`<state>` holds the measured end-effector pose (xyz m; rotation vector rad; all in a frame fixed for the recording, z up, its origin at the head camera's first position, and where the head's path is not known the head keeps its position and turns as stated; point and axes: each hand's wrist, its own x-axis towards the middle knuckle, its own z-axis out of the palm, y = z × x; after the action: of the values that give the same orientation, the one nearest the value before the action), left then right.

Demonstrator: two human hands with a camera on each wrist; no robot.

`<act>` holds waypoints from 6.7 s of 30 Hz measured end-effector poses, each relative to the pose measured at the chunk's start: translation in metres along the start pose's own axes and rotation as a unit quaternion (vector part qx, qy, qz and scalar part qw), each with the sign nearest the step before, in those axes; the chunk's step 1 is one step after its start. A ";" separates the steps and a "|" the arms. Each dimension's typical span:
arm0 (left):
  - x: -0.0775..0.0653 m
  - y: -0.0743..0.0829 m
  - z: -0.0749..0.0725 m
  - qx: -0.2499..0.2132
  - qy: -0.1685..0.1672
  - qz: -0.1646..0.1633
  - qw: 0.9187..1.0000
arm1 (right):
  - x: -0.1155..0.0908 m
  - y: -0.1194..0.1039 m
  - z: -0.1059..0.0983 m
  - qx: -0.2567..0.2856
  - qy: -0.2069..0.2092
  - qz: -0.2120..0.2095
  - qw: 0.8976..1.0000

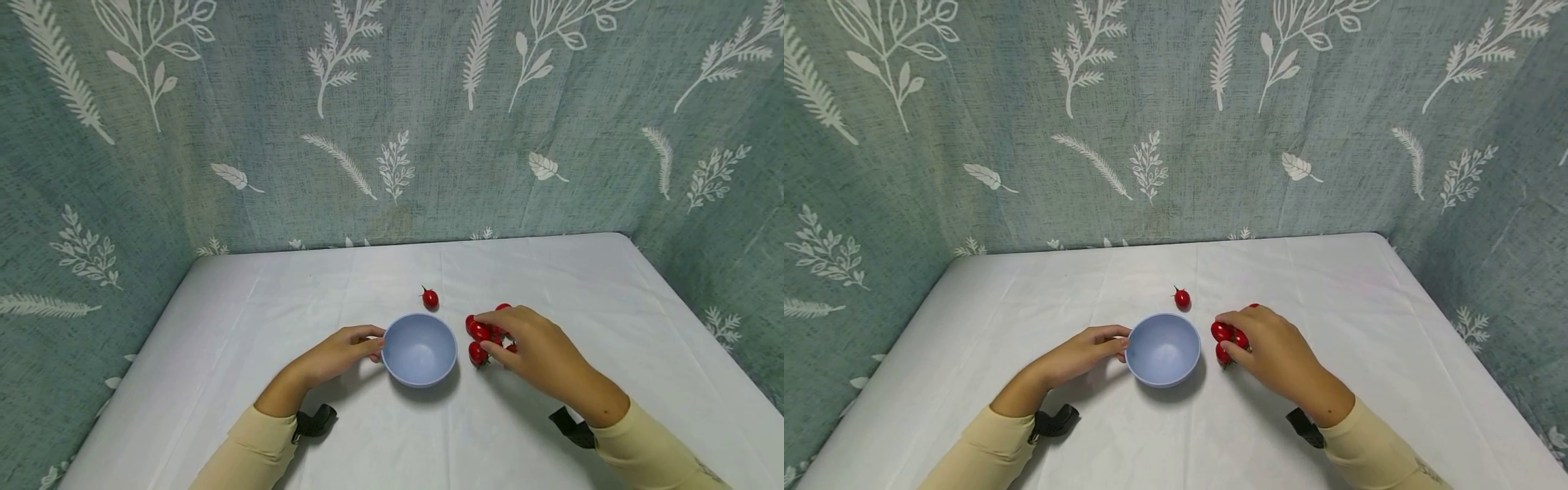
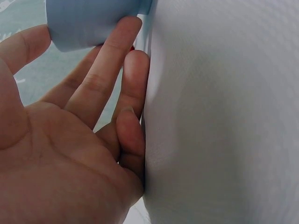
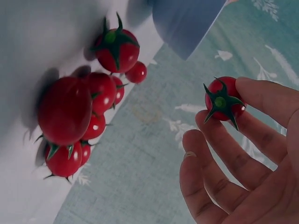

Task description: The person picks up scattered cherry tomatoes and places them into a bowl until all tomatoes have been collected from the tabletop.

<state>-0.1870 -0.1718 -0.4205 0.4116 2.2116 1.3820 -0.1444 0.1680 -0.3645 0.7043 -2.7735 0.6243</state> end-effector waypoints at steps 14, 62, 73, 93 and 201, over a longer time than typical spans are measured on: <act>0.001 0.000 0.000 0.000 0.000 -0.003 1.000 | 0.009 -0.012 0.016 0.027 -0.001 -0.041 0.999; 0.000 0.001 0.000 0.007 0.000 -0.007 1.000 | 0.055 -0.049 0.055 0.072 -0.109 -0.037 0.991; 0.001 0.000 0.000 0.002 -0.004 -0.002 1.000 | 0.058 -0.053 0.062 0.069 -0.133 -0.052 0.987; 0.002 0.001 0.001 -0.003 -0.006 -0.005 1.000 | 0.062 -0.054 0.073 0.058 -0.178 -0.042 0.981; 0.003 -0.003 0.001 0.001 0.006 -0.006 1.000 | 0.096 0.006 0.023 0.018 -0.107 0.008 0.994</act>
<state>-0.1887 -0.1709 -0.4239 0.3922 2.2209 1.3796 -0.2325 0.1241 -0.3578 0.7999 -2.9720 0.6381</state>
